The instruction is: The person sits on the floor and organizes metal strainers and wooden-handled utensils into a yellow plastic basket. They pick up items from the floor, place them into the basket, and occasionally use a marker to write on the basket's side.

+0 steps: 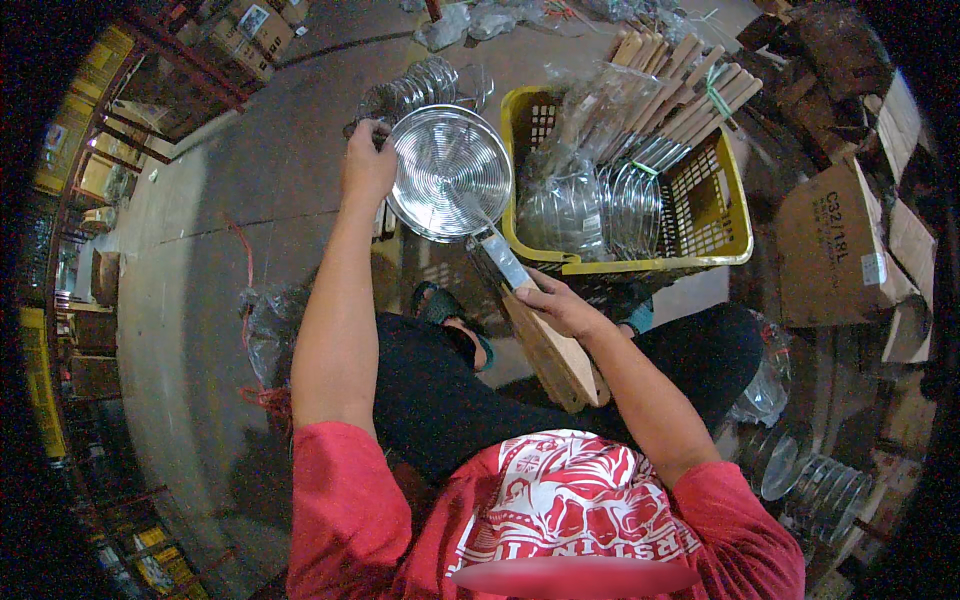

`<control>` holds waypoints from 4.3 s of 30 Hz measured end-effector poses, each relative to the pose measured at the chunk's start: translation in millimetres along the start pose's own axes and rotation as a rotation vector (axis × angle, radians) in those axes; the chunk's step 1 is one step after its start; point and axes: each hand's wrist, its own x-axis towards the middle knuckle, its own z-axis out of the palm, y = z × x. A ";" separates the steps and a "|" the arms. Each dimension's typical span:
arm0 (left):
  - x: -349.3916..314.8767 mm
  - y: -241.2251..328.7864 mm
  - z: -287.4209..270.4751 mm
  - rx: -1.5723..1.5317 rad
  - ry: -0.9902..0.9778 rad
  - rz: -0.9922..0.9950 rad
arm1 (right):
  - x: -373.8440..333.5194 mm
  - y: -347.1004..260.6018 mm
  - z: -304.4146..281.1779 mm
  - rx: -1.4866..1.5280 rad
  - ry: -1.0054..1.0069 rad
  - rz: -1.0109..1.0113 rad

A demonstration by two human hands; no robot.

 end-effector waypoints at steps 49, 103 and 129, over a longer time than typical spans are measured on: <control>7.1 -7.8 -29.8 -0.727 0.000 -0.316 | -172.6 -143.5 -80.8 0.896 -0.025 -0.524; -16.6 7.4 48.1 0.001 -0.726 -0.110 | -320.4 234.2 -215.9 -0.115 1.106 0.073; -13.6 -23.5 2.0 -0.100 -0.670 -0.313 | -355.4 218.5 -171.5 0.193 1.134 0.124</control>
